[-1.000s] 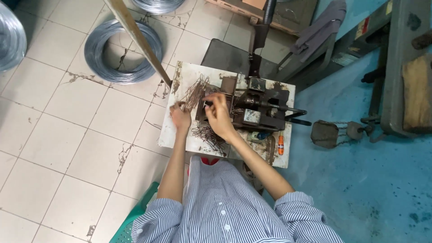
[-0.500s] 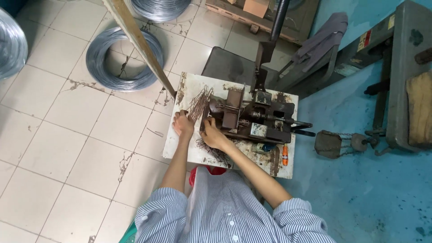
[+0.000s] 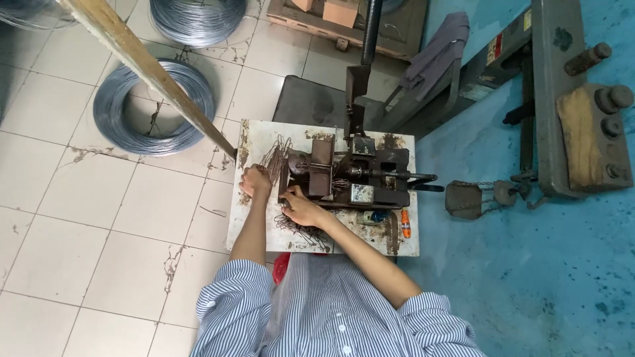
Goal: The person is operating a manual wire-cutting machine, feeding bundles of wire into the mechanism and pulling a lever to process them.
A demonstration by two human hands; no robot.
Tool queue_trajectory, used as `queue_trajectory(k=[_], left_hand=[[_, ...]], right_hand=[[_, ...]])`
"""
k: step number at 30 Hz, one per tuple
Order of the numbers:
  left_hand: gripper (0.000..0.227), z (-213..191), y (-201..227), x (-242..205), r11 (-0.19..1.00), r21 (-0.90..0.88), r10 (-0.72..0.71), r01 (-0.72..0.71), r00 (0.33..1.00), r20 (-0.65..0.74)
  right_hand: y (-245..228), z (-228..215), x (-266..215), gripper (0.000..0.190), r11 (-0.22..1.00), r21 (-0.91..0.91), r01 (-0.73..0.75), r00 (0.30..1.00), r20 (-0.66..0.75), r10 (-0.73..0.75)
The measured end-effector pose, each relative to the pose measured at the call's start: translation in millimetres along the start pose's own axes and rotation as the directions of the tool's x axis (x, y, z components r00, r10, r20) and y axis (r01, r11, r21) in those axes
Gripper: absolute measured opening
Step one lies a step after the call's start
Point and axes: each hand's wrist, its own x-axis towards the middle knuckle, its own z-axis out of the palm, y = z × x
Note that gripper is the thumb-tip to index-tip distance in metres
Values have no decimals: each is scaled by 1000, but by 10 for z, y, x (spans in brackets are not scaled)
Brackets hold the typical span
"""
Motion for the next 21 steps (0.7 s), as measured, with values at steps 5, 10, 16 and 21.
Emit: queue_trajectory(k=[5,10,16,21], left_hand=[[15,-303,153,-256,972,-232,34,-34,999,-4],[16,-616,243,-515,940,-332,78,-85,996,-36],[15,-821,197,-635,859,-441,187,-261,961,-203],[16,-1530,431,-1106,651,-599,233,-466,874,-427]], right_hand=[[63,-39,41,48,1000,3,21,999,37,-21],[89,-41,74,47,999,23,37,998,40,-38],[254,72,157,46,997,37,71,997,6,-72],[53,119,36,41,983,96,158,980,-140,-144]])
